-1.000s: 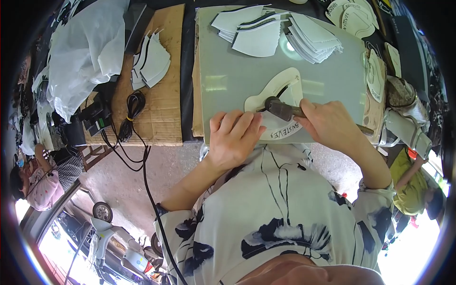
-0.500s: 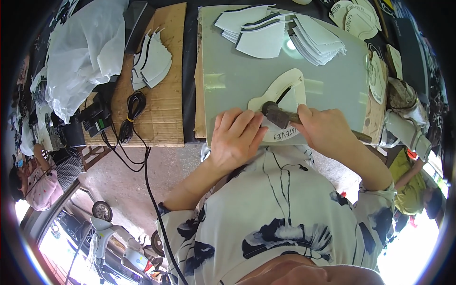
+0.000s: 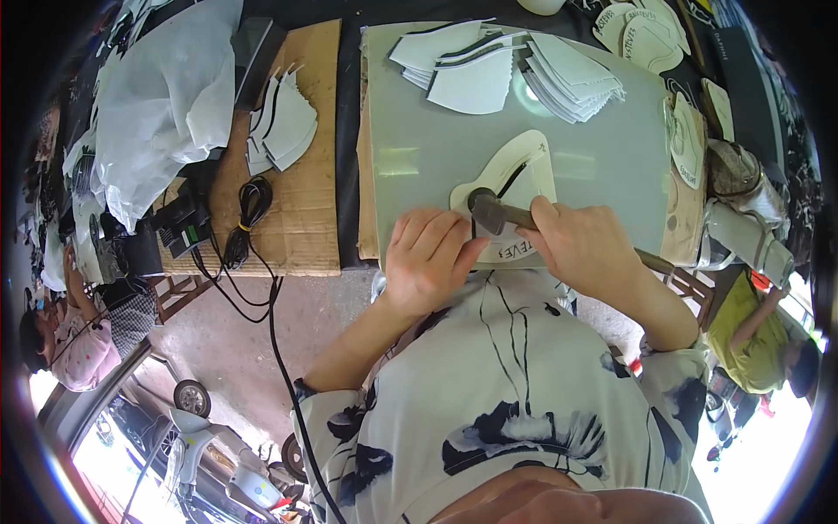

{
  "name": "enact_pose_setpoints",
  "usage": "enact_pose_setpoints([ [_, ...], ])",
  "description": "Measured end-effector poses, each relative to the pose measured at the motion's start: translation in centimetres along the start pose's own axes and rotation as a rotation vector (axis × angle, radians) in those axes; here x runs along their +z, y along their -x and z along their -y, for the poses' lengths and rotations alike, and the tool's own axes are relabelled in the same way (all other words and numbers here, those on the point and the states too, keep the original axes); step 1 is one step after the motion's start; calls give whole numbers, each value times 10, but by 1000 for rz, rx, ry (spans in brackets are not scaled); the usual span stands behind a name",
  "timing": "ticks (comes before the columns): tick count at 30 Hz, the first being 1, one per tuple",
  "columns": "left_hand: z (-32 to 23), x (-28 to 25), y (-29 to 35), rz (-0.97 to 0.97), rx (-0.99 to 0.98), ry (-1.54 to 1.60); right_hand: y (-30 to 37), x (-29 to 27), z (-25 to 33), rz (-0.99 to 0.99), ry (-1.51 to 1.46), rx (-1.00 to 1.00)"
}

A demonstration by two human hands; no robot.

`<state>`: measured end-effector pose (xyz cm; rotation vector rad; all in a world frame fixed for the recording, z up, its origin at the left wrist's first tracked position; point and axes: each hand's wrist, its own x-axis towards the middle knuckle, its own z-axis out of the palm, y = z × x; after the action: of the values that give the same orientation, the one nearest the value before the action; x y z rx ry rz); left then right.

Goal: Hammering shoe upper components to flatten seams or secure layers at a workstation.

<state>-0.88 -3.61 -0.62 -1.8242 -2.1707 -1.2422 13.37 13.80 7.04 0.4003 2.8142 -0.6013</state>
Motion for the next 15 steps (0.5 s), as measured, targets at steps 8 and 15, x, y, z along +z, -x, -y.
enact_pose_setpoints([
  [8, -3, 3, -7, 48, 65, -38, 0, 11, -12, -70, -106, 40],
  [15, -8, -5, -7, 186, 25, -114, 21, 2, -20, -300, -105, 195],
])
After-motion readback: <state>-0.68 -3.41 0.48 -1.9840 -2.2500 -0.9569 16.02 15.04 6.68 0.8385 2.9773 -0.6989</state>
